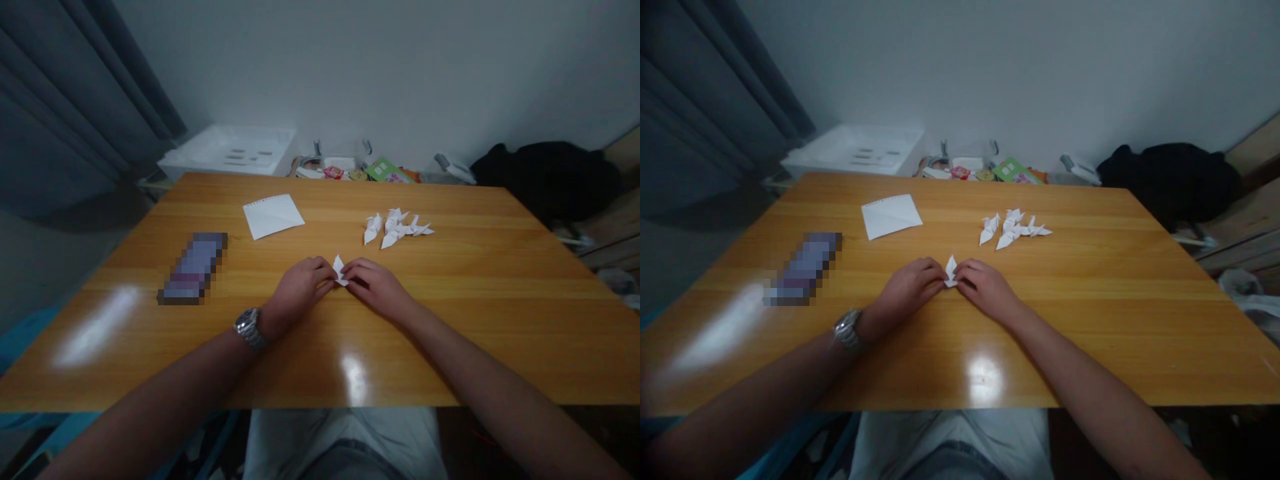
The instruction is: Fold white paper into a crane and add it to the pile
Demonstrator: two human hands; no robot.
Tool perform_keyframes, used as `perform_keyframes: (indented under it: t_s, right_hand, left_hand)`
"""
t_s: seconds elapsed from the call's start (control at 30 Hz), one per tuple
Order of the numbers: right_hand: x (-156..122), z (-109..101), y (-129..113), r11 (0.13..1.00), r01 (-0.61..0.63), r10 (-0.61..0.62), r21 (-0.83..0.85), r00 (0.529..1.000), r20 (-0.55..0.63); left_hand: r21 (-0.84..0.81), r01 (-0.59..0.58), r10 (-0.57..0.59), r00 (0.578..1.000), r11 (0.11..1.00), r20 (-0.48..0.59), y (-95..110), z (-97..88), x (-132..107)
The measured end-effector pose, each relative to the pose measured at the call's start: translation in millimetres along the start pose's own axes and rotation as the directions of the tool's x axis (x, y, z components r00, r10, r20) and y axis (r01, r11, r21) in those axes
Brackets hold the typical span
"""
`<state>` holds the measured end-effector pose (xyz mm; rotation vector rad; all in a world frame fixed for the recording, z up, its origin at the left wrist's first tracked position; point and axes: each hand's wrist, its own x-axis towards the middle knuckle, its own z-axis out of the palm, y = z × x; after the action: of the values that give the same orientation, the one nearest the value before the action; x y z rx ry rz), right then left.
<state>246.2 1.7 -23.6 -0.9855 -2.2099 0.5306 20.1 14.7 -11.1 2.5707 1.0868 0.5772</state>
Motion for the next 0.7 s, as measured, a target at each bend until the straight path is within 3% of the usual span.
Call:
perform_keyframes:
  t_s: [0.2,0.5,0.7]
  right_hand:
    - [2.9,-2.7,-6.5,0.998,-0.061,0.061,0.015,0.998,0.01]
    - [7.1,0.1,-1.8,0.992,-0.114,0.115,0.052,0.993,-0.008]
    - [7.8,-0.1,-2.8,0.982,-0.182,0.183,0.046,0.983,-0.032]
  left_hand:
    - [-0.08,0.001,-0.007,0.997,0.997,-0.076,-3.5,4.9,4.3]
    - [-0.126,0.033,-0.042,0.997,0.991,-0.069,-3.9,7.3,6.0]
    - [-0.146,0.161,-0.171,0.984,0.976,-0.058,1.7,3.4,6.9]
